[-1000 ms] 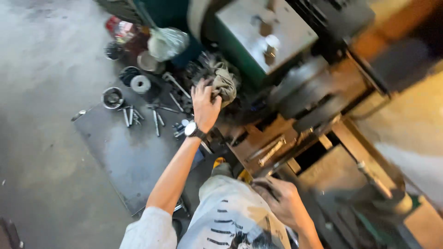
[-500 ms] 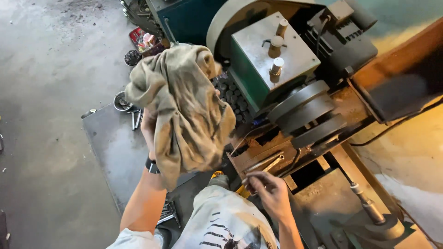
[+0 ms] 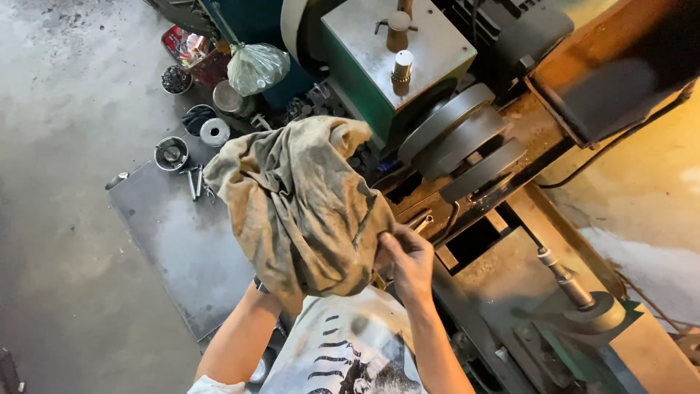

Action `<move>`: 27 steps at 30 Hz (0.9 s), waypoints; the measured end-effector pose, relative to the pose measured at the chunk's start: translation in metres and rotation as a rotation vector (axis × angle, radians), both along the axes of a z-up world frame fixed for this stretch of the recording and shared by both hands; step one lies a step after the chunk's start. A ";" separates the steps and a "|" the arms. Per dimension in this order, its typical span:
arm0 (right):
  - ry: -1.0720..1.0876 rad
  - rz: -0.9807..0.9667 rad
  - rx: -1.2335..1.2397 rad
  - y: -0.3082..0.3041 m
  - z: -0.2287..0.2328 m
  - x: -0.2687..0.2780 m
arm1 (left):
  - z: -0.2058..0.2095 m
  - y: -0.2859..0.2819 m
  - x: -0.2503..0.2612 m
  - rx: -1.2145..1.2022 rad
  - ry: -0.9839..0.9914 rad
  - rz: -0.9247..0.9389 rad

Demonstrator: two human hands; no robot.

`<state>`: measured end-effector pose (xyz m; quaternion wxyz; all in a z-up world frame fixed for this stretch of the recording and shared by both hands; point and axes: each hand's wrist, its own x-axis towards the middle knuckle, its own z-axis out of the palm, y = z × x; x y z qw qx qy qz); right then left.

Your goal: The person operates a metal lathe, using a wrench to tighten a chuck and a cloth to wipe the rotating workpiece. They then remove a cylindrical metal part from the chuck, inspect it by hand, and place it into a metal container on the floor.

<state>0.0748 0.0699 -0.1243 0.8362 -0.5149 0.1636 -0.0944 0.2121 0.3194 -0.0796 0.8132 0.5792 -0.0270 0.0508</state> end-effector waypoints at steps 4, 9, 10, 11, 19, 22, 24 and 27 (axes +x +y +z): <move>-0.044 -0.073 0.222 -0.023 -0.025 -0.026 | 0.002 0.007 -0.005 -0.035 0.054 0.021; 0.075 0.157 -0.154 -0.029 0.080 0.009 | 0.018 0.016 0.007 -0.085 0.062 0.079; 0.066 0.166 -0.155 -0.027 0.079 0.015 | 0.019 0.017 0.006 -0.095 0.068 0.090; 0.055 0.331 -0.147 -0.026 0.080 0.022 | 0.020 0.017 0.005 -0.108 0.074 0.100; -0.407 -0.003 -0.792 -0.053 0.118 -0.024 | 0.034 0.001 0.010 -0.214 0.148 0.135; -0.666 -0.078 -0.408 -0.069 0.082 -0.051 | 0.040 -0.030 -0.009 -0.236 0.188 0.130; -0.753 -0.091 -0.006 -0.087 0.034 -0.065 | 0.038 -0.044 -0.023 0.850 -0.237 -0.212; -0.671 -0.147 -0.059 -0.122 -0.042 -0.082 | 0.144 -0.117 -0.056 0.802 -0.551 -0.875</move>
